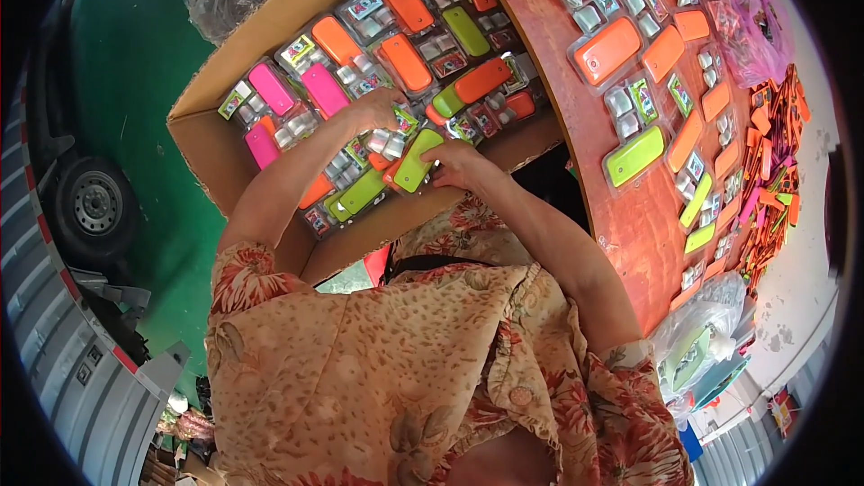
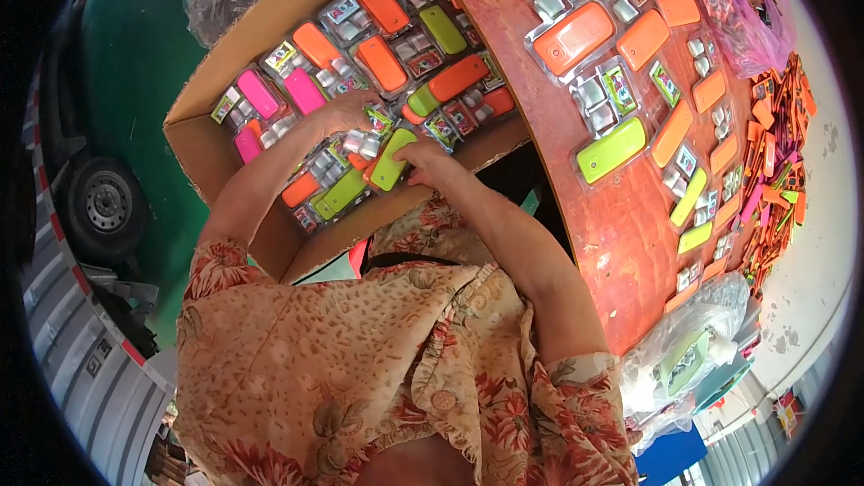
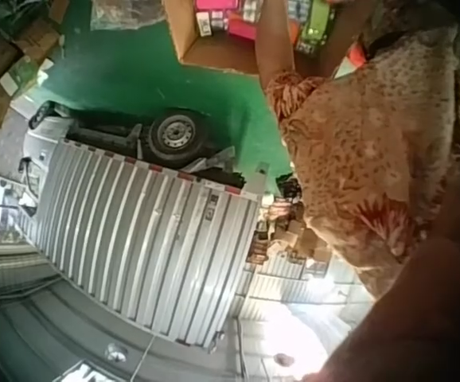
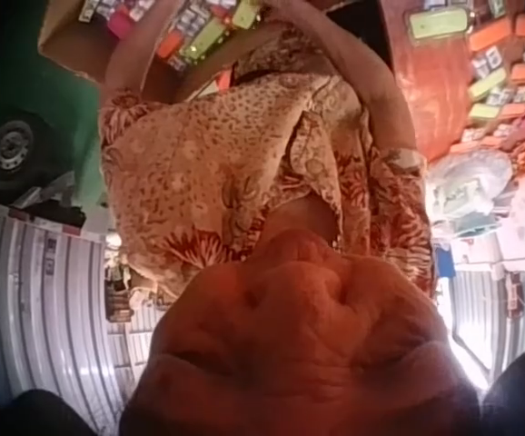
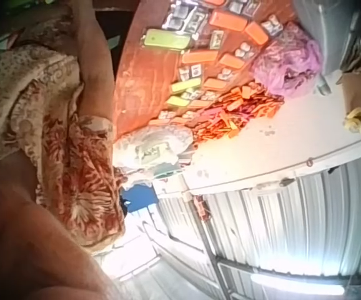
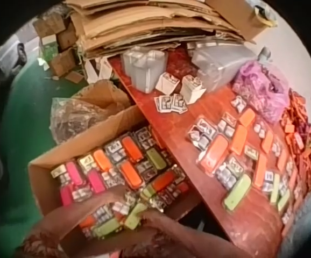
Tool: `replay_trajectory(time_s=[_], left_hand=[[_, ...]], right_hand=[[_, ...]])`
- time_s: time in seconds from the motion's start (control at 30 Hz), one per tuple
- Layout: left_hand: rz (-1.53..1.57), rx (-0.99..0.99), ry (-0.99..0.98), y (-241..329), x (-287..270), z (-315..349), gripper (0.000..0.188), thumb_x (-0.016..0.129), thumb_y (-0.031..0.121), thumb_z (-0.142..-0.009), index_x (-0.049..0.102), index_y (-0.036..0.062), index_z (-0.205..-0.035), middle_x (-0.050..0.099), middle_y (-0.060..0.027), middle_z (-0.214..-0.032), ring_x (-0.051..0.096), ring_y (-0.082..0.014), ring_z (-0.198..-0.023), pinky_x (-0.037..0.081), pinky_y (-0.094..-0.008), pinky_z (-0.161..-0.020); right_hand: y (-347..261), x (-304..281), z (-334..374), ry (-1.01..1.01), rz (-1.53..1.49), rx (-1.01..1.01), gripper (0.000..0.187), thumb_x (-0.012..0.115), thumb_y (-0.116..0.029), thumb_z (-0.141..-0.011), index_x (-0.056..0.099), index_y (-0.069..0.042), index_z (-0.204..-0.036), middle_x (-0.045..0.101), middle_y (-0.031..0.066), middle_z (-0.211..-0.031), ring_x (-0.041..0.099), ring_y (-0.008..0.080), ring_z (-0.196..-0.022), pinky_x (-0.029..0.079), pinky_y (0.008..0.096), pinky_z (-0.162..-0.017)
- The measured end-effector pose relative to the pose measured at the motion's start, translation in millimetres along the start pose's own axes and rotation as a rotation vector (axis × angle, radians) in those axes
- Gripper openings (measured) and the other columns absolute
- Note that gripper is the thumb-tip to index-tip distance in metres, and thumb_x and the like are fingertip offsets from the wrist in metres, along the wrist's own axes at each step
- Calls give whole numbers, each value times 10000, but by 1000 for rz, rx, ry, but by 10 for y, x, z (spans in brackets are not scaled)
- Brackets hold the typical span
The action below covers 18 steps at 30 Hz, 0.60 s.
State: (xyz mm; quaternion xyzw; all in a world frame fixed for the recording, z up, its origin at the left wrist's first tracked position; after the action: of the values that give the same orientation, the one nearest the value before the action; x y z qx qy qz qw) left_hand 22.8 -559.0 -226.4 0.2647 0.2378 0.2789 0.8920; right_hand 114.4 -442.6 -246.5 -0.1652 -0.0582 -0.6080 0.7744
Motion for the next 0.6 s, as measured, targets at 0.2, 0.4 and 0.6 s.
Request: replay_trajectory(time_s=[0.2, 0.4, 0.6], left_hand=[[-142, 46, 100, 158, -43, 32, 514, 620, 74, -525, 513, 14, -1024, 553, -156, -952, 532, -269, -890, 425, -312, -743], [-236, -46, 151, 221, -36, 100, 463, 636, 75, -533, 521, 7, -977, 549, -166, -964, 525, -286, -914, 431, -324, -751], [-60, 113, 373, 244, -97, 216, 523, 665, 76, -595, 413, -21, -1042, 518, -196, -1009, 494, -320, -959, 403, -359, -794]], right_hand=[[-173, 61, 445, 70, 238, -6, 413, 559, -104, -696, 424, -14, -1076, 500, 136, -967, 500, 332, -837, 426, 459, -730], [-530, 490, 589, 123, 1311, -563, 298, 505, -125, -699, 482, -31, -981, 531, 157, -949, 530, 313, -879, 420, 403, -754], [-433, 576, 484, 62, 1433, -719, 269, 403, -53, -731, 477, -28, -988, 460, 148, -1060, 470, 323, -980, 379, 399, -817]])
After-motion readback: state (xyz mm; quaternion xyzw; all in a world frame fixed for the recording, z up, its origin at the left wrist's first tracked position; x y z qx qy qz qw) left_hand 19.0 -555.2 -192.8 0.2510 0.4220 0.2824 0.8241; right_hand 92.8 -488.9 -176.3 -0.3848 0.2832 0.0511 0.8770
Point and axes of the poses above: each hand's wrist, its own z-axis away from the middle knuckle, its own x-axis out of the palm, y = z × x, the point moved 10 cm from there along -z, towards the middle knuckle
